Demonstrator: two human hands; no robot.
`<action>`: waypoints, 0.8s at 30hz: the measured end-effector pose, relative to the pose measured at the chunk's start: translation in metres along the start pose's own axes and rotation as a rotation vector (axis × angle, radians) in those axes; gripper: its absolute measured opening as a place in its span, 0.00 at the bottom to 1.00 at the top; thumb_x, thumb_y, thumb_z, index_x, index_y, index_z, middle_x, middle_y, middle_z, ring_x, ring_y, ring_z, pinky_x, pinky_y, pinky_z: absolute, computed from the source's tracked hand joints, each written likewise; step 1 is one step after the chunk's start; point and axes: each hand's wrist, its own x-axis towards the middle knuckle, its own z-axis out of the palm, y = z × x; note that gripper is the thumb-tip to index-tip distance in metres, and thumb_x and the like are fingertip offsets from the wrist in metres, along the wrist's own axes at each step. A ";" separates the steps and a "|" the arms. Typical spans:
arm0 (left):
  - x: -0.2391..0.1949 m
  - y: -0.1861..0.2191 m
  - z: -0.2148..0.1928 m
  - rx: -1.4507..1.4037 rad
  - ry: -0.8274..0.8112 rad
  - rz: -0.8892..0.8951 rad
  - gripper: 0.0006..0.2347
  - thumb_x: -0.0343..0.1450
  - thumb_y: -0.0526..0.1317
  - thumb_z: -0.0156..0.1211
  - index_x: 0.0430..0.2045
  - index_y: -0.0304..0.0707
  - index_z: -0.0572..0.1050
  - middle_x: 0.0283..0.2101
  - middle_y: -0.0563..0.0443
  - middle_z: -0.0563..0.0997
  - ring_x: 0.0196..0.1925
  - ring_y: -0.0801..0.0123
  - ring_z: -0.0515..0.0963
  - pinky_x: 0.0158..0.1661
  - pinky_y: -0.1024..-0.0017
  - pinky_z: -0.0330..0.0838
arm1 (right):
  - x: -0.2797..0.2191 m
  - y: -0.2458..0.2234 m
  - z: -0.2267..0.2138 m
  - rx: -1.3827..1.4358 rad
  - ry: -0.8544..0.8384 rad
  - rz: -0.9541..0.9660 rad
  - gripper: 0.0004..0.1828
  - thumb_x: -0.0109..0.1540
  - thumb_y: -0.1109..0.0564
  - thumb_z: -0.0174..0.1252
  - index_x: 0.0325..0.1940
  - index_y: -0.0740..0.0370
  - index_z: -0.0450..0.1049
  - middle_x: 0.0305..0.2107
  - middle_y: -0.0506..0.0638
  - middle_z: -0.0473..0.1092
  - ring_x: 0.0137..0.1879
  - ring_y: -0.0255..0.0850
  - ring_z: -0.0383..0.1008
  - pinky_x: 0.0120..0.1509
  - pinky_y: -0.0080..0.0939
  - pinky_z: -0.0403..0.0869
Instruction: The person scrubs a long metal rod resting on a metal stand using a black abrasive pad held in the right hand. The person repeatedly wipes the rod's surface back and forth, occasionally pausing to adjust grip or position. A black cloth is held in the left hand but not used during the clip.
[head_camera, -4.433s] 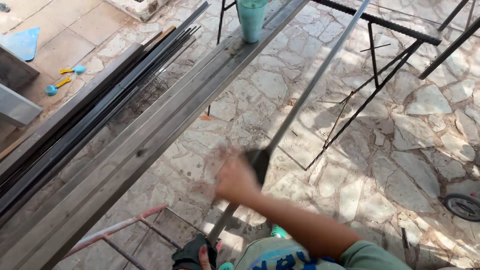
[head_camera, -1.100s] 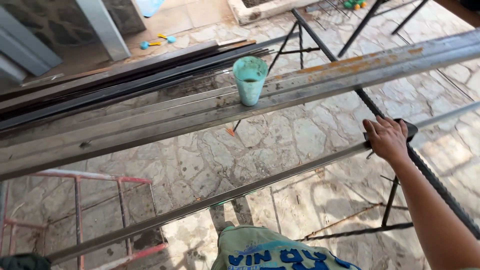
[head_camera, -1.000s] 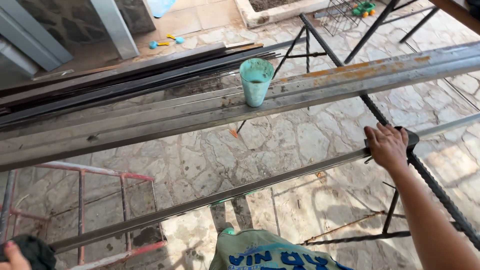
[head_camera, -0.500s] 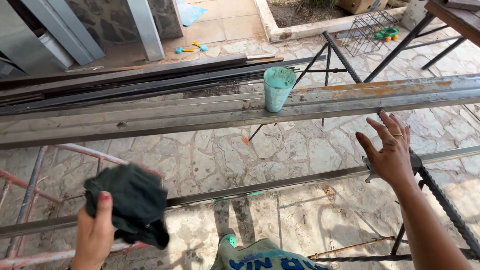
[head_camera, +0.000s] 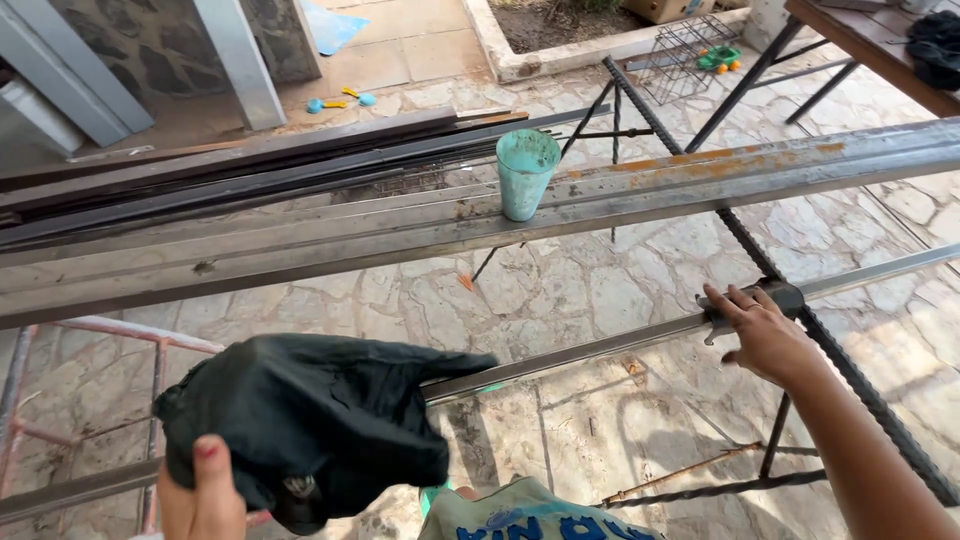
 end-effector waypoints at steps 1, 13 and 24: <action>-0.033 0.092 -0.014 0.005 -0.138 -0.068 0.22 0.75 0.56 0.62 0.56 0.38 0.78 0.52 0.44 0.80 0.52 0.56 0.78 0.49 0.65 0.71 | 0.006 0.007 0.009 -0.117 0.158 -0.069 0.59 0.52 0.52 0.73 0.76 0.29 0.42 0.72 0.43 0.47 0.75 0.51 0.45 0.67 0.59 0.64; -0.005 0.060 0.024 0.535 -0.543 0.350 0.31 0.81 0.57 0.35 0.33 0.23 0.80 0.37 0.25 0.82 0.42 0.35 0.82 0.43 0.50 0.73 | -0.027 -0.103 -0.160 0.431 0.611 -0.523 0.21 0.63 0.67 0.60 0.60 0.58 0.72 0.56 0.56 0.73 0.55 0.49 0.78 0.56 0.42 0.83; -0.027 0.093 0.033 0.983 -0.613 0.262 0.38 0.79 0.65 0.29 0.07 0.40 0.77 0.17 0.50 0.79 0.20 0.60 0.80 0.25 0.67 0.70 | 0.123 -0.260 -0.196 0.401 0.675 -0.540 0.07 0.65 0.61 0.62 0.44 0.51 0.82 0.36 0.44 0.81 0.43 0.35 0.78 0.74 0.53 0.64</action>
